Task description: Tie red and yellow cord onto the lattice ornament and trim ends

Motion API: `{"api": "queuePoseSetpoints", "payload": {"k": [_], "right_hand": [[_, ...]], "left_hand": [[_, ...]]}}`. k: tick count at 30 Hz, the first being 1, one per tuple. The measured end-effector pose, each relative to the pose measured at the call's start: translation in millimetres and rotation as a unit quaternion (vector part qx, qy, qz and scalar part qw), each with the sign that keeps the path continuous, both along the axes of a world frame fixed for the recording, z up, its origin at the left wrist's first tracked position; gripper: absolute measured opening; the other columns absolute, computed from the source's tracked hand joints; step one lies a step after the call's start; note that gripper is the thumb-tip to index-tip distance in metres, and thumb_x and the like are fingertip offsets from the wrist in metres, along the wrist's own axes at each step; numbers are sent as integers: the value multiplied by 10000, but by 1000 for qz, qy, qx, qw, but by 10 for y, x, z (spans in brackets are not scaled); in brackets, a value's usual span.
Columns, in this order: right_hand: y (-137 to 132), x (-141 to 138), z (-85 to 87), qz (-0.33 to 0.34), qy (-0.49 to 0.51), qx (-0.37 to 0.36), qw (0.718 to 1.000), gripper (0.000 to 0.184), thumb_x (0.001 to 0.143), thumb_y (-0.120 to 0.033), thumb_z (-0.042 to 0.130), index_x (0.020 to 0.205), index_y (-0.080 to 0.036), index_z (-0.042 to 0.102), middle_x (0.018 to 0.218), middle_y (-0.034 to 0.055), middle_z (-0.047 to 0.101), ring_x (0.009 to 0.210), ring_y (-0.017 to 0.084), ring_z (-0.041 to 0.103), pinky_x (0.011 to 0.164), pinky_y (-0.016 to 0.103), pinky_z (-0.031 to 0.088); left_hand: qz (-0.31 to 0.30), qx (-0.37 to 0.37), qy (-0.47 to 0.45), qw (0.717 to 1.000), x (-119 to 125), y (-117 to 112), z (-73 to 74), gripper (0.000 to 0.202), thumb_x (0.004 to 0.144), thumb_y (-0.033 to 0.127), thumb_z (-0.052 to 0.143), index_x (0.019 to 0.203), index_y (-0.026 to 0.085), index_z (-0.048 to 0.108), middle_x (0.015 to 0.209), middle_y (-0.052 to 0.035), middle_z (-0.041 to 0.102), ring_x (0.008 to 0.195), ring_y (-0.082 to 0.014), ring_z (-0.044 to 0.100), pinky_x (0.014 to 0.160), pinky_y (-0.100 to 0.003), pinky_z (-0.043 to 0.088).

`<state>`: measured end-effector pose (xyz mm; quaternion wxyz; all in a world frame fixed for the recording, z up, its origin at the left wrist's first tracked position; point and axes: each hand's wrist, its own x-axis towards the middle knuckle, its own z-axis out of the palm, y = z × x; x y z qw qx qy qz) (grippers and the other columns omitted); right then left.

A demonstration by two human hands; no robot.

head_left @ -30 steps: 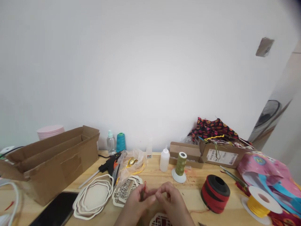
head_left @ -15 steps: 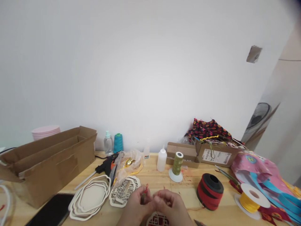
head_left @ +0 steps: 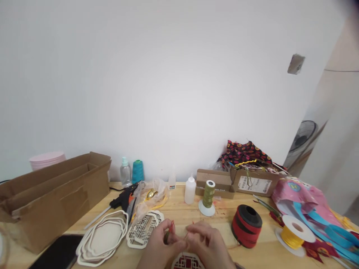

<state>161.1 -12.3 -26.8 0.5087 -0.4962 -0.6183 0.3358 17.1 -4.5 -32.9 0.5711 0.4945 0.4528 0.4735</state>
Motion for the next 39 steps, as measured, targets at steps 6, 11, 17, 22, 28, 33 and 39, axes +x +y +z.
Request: {"api": "queuePoseSetpoints", "payload": {"k": [6, 11, 17, 22, 28, 33, 39], "right_hand": [[121, -58, -27, -26, 141, -56, 988, 404, 655, -514, 581, 450, -166, 586, 432, -27, 463, 436, 115, 409, 450, 237, 332], [193, 121, -88, -75, 172, -75, 979, 468, 643, -533, 589, 362, -175, 482, 357, -58, 369, 372, 84, 313, 406, 226, 277], [76, -225, -226, 50, 152, -65, 985, 338, 578, -507, 651, 611, -177, 722, 659, 60, 648, 625, 201, 559, 561, 287, 406], [77, -156, -138, 83, 116, -71, 987, 251, 664, -401, 631, 647, -167, 719, 736, 75, 643, 685, 201, 561, 613, 285, 422], [70, -160, -102, 109, 80, -94, 986, 264, 655, -390, 633, 663, -145, 728, 659, 73, 669, 629, 202, 559, 578, 279, 418], [81, -190, -117, 127, 83, -140, 979, 263, 610, -421, 667, 602, -164, 723, 562, 21, 657, 547, 168, 568, 506, 238, 420], [103, -211, -225, 94, 111, -148, 978, 366, 531, -505, 692, 593, -145, 710, 516, 39, 648, 468, 145, 557, 463, 236, 422]], "left_hand": [[-16, 21, 25, 999, -27, 3, -37, 399, 475, 315, 744, 534, 201, 366, 440, 99, 404, 433, -65, 329, 447, -190, 245], [-4, -36, -63, 997, -33, 25, 0, 433, 453, 331, 763, 565, 196, 368, 412, 111, 442, 381, -39, 327, 421, -172, 230], [-41, -75, -149, 985, -19, 23, -33, 421, 489, 343, 762, 639, 197, 397, 390, 95, 534, 358, -58, 432, 420, -174, 287], [-4, -62, -108, 992, -103, 64, -30, 374, 500, 307, 759, 738, 182, 499, 556, 6, 679, 522, -145, 597, 527, -245, 420], [61, -28, -78, 995, -81, 20, 110, 356, 479, 297, 762, 758, 162, 585, 823, -98, 717, 821, -241, 630, 728, -319, 459], [67, -41, -65, 995, -42, 0, 103, 326, 470, 271, 767, 725, 133, 618, 577, -31, 697, 583, -174, 623, 560, -256, 459], [130, -77, -70, 986, -71, 74, -15, 311, 394, 277, 791, 581, 128, 591, 437, 32, 610, 442, -104, 532, 473, -210, 400]]}}
